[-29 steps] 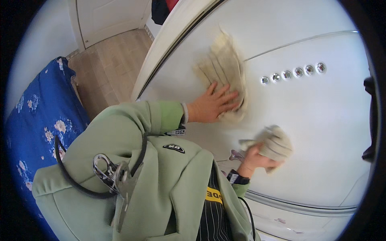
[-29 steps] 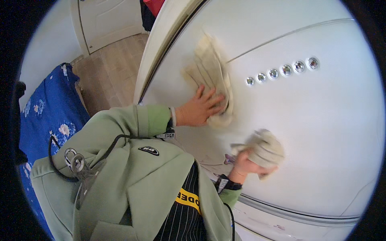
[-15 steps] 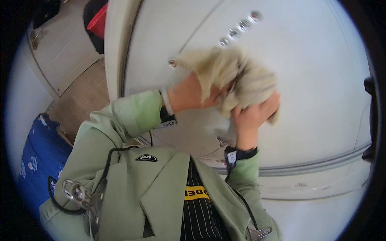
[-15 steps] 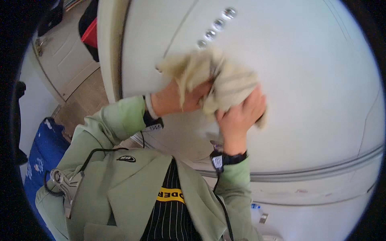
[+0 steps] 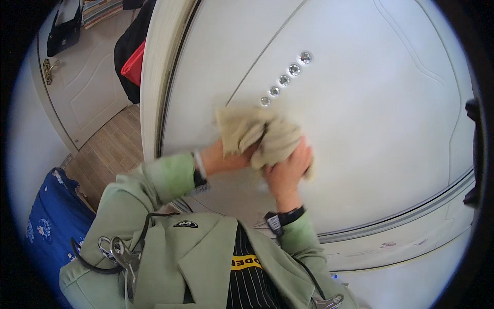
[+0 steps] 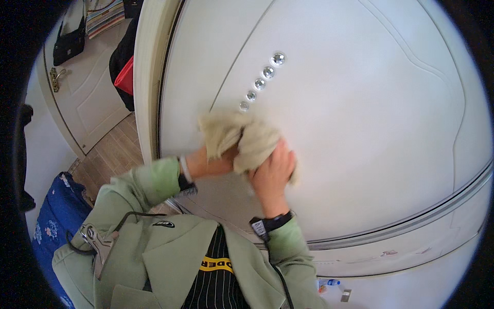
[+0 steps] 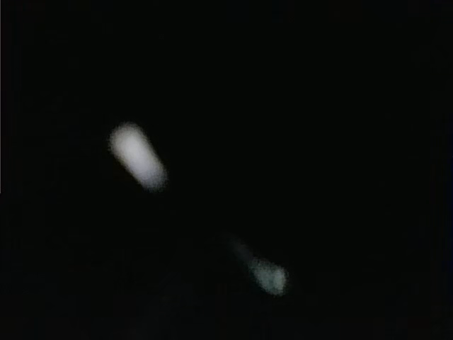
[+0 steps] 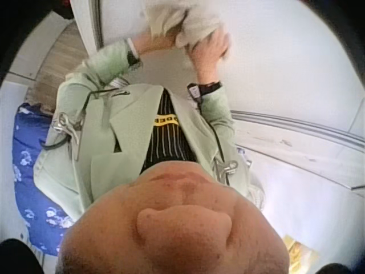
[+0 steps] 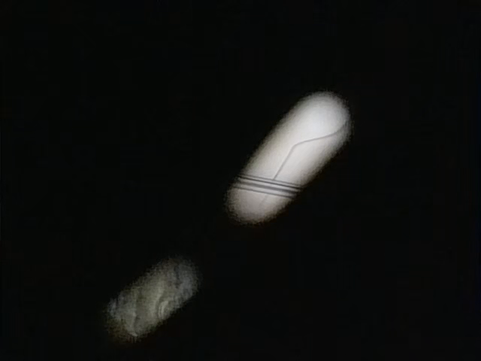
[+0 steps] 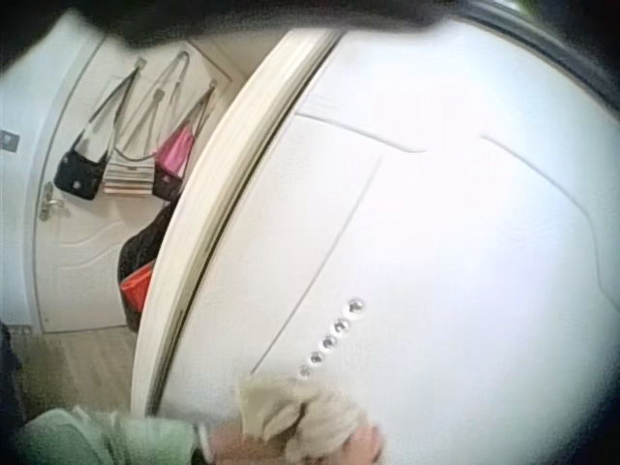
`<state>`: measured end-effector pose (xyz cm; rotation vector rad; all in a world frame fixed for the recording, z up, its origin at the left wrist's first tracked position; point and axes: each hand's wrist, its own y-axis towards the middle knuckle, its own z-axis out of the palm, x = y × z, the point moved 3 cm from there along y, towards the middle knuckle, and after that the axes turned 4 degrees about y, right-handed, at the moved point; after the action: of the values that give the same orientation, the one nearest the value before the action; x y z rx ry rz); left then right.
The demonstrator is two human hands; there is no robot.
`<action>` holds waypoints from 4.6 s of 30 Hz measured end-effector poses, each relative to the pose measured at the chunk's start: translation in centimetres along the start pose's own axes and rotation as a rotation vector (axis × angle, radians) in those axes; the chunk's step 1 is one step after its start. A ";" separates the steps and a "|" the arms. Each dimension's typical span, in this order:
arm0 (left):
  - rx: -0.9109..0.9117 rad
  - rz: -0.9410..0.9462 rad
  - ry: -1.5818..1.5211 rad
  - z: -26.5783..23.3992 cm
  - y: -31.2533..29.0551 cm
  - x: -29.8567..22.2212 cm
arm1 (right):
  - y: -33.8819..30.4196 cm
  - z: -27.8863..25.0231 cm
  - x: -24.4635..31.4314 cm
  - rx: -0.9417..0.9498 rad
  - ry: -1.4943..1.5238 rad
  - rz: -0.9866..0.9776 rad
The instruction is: The person wipes the exterior of a white wardrobe door with a cloth, then opens the door and wipes the interior shelves and hanging clothes. The task involves cleaning both the outside and inside surfaces of the closet.
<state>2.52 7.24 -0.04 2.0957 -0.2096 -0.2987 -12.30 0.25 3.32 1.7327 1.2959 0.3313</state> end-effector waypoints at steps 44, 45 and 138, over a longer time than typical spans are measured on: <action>-0.437 -0.038 0.329 -9.2 15.1 2.1 | 21.6 -8.7 -3.2 -0.374 -0.012 -0.035; -0.334 0.044 0.413 -8.1 15.4 0.3 | 19.2 -9.1 -4.5 -0.387 -0.025 0.035; 0.201 -0.089 0.319 6.2 -8.1 1.0 | -48.8 0.8 -7.6 0.317 0.053 0.762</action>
<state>1.87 6.11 -10.18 2.3202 0.0466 0.0084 -45.02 -5.43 -33.30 2.4697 0.6918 0.6268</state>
